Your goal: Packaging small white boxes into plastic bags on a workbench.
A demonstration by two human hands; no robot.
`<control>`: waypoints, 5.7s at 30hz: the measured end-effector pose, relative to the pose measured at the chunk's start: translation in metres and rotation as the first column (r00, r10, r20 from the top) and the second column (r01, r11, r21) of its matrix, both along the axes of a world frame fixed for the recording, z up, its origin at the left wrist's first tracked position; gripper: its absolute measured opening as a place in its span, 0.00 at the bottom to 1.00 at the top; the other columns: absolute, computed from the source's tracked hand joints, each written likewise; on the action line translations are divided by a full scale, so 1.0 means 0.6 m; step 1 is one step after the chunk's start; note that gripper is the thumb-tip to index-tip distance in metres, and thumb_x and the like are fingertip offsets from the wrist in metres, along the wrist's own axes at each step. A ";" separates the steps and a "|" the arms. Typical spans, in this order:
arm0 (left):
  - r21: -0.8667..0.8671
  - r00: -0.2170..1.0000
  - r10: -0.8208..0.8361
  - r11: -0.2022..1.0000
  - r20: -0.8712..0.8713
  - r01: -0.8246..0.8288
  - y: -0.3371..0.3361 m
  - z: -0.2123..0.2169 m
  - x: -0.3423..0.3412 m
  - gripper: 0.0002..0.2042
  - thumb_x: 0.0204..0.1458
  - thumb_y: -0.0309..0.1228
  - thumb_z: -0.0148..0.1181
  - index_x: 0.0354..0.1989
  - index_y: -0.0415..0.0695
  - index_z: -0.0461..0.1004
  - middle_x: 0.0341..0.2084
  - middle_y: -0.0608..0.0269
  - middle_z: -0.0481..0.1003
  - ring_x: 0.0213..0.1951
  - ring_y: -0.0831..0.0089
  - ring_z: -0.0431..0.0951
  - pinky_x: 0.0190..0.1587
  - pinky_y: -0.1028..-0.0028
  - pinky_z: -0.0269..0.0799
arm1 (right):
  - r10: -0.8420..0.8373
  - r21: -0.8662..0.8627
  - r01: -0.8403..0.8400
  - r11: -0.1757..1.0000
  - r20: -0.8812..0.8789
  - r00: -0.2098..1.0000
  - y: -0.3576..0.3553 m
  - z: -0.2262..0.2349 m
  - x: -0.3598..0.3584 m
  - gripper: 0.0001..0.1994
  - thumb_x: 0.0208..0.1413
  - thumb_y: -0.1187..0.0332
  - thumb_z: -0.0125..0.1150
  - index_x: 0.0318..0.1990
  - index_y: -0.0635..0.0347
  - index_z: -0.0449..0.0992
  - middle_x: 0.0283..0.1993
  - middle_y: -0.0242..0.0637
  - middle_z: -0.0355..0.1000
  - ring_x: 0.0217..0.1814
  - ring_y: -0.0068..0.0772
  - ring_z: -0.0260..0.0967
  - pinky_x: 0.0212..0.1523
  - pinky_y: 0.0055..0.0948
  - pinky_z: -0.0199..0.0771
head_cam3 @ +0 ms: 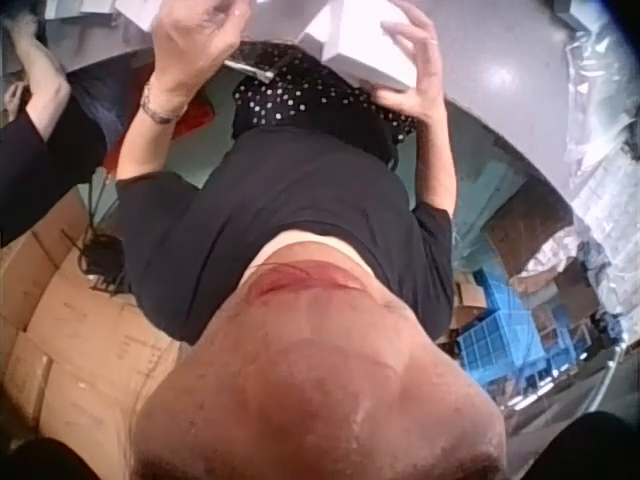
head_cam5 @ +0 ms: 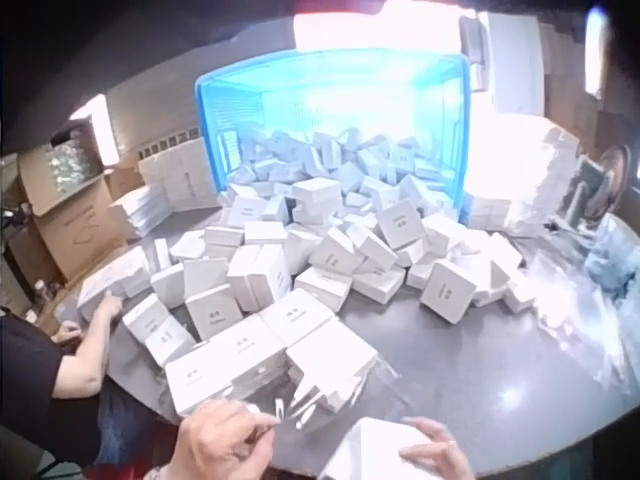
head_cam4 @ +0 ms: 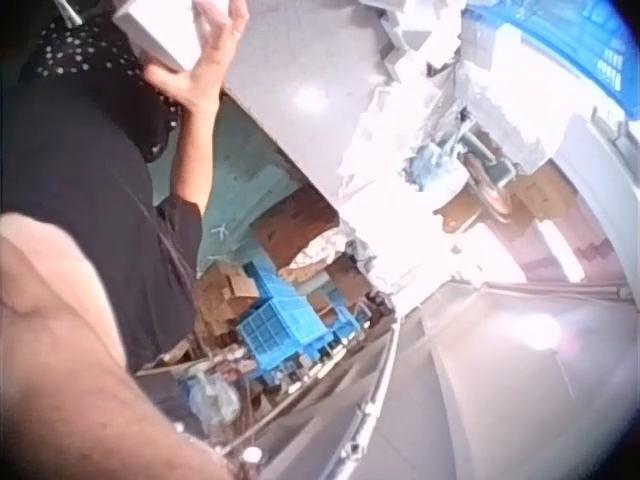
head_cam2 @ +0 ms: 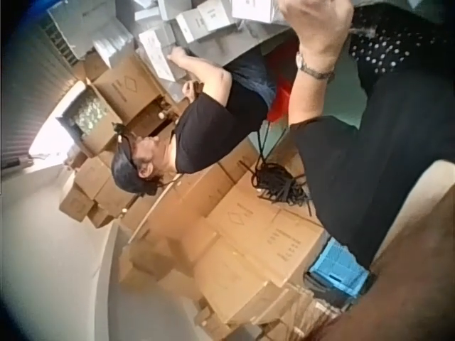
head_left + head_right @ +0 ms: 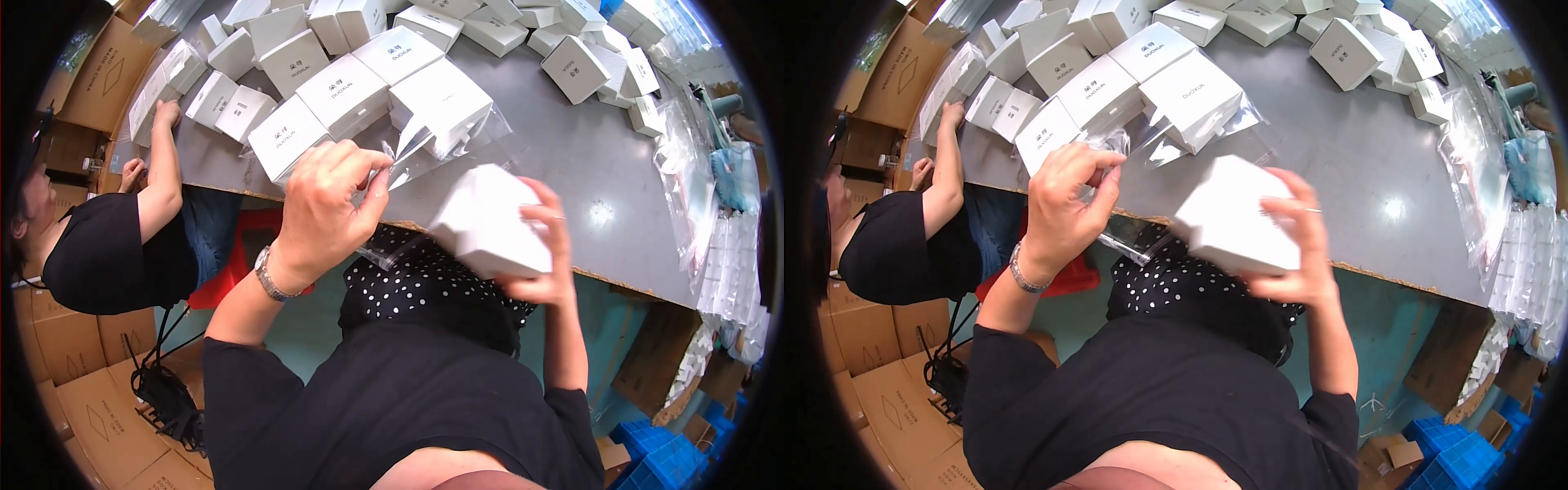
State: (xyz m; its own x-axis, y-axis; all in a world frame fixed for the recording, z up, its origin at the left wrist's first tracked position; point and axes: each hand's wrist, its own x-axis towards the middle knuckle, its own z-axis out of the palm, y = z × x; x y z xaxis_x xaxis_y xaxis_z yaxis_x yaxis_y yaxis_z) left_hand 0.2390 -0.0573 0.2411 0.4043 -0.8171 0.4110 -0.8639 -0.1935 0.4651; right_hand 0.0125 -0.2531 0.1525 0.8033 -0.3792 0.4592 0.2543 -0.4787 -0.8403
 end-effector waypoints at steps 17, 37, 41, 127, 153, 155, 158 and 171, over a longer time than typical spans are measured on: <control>-0.287 0.987 -0.157 0.945 0.023 0.157 -0.010 -0.066 -0.031 0.12 0.43 0.19 0.63 0.38 0.40 0.79 0.27 0.60 0.75 0.34 0.60 0.74 0.41 0.65 0.70 | -0.358 -0.669 0.229 0.707 -0.061 0.932 0.105 -0.030 0.185 0.14 0.45 0.64 0.66 0.33 0.66 0.72 0.38 0.47 0.71 0.47 0.47 0.69 0.46 0.43 0.68; 0.004 0.829 0.289 0.943 0.478 -0.331 -0.245 -0.043 0.310 0.31 0.44 0.42 0.68 0.56 0.38 0.70 0.57 0.51 0.67 0.64 0.52 0.57 0.63 0.53 0.51 | -0.847 -0.632 0.619 0.465 -0.114 0.519 -0.308 0.056 0.089 0.20 0.55 0.50 0.63 0.40 0.61 0.75 0.36 0.49 0.78 0.37 0.52 0.76 0.40 0.44 0.74; -0.041 0.809 0.167 0.984 0.564 -0.175 -0.241 -0.053 0.307 0.27 0.45 0.35 0.66 0.56 0.40 0.71 0.56 0.53 0.69 0.65 0.58 0.58 0.64 0.54 0.48 | -0.680 -0.539 0.420 0.730 -0.641 0.357 -0.256 0.081 0.018 0.25 0.50 0.46 0.65 0.42 0.59 0.75 0.41 0.49 0.77 0.43 0.50 0.75 0.46 0.42 0.74; -0.022 0.914 0.404 0.914 -0.035 -0.405 0.107 -0.116 -0.110 0.08 0.50 0.25 0.57 0.19 0.40 0.69 0.17 0.53 0.72 0.20 0.54 0.74 0.22 0.63 0.68 | -0.110 -0.434 0.069 0.898 -0.071 0.991 0.134 0.018 0.140 0.40 0.30 0.64 0.74 0.61 0.48 0.71 0.61 0.57 0.57 0.63 0.61 0.60 0.61 0.51 0.66; -0.056 0.928 0.370 0.928 0.034 -0.368 0.112 -0.116 -0.094 0.11 0.48 0.27 0.59 0.17 0.41 0.66 0.15 0.56 0.70 0.19 0.56 0.73 0.22 0.62 0.69 | -0.230 -0.473 0.181 0.862 -0.046 0.972 0.180 -0.001 0.148 0.44 0.32 0.60 0.77 0.64 0.52 0.67 0.62 0.59 0.54 0.63 0.62 0.57 0.60 0.52 0.64; -0.083 0.949 0.297 0.954 0.103 -0.289 0.117 -0.118 -0.101 0.11 0.47 0.25 0.60 0.16 0.42 0.65 0.14 0.58 0.67 0.19 0.58 0.72 0.23 0.65 0.69 | -0.250 -0.498 0.206 0.842 -0.022 0.968 0.183 -0.003 0.149 0.45 0.34 0.60 0.78 0.65 0.57 0.64 0.62 0.59 0.54 0.62 0.64 0.57 0.58 0.52 0.65; -0.142 0.956 0.290 0.949 0.047 -0.281 0.108 -0.121 -0.100 0.11 0.47 0.25 0.60 0.17 0.41 0.65 0.14 0.57 0.68 0.19 0.57 0.72 0.23 0.64 0.69 | -0.293 -0.496 0.227 0.838 -0.058 0.954 0.189 0.002 0.161 0.49 0.35 0.60 0.77 0.67 0.63 0.58 0.62 0.60 0.54 0.61 0.63 0.58 0.57 0.54 0.67; -0.222 0.952 0.307 0.928 -0.004 -0.300 0.121 -0.130 -0.073 0.10 0.48 0.24 0.60 0.18 0.39 0.66 0.14 0.56 0.67 0.18 0.57 0.70 0.22 0.65 0.65 | -0.386 -0.643 0.196 0.740 -0.168 0.907 0.141 -0.045 0.197 0.44 0.29 0.56 0.81 0.58 0.61 0.68 0.53 0.41 0.73 0.58 0.48 0.66 0.59 0.48 0.61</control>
State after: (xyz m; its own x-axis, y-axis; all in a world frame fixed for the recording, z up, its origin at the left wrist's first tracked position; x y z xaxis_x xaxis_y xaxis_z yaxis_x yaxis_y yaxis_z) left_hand 0.1955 0.0153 0.1631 0.6034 -0.5465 0.5807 -0.7941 -0.3453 0.5002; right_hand 0.1309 -0.1683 0.1253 0.8255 -0.3382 0.4519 -0.1765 -0.9151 -0.3626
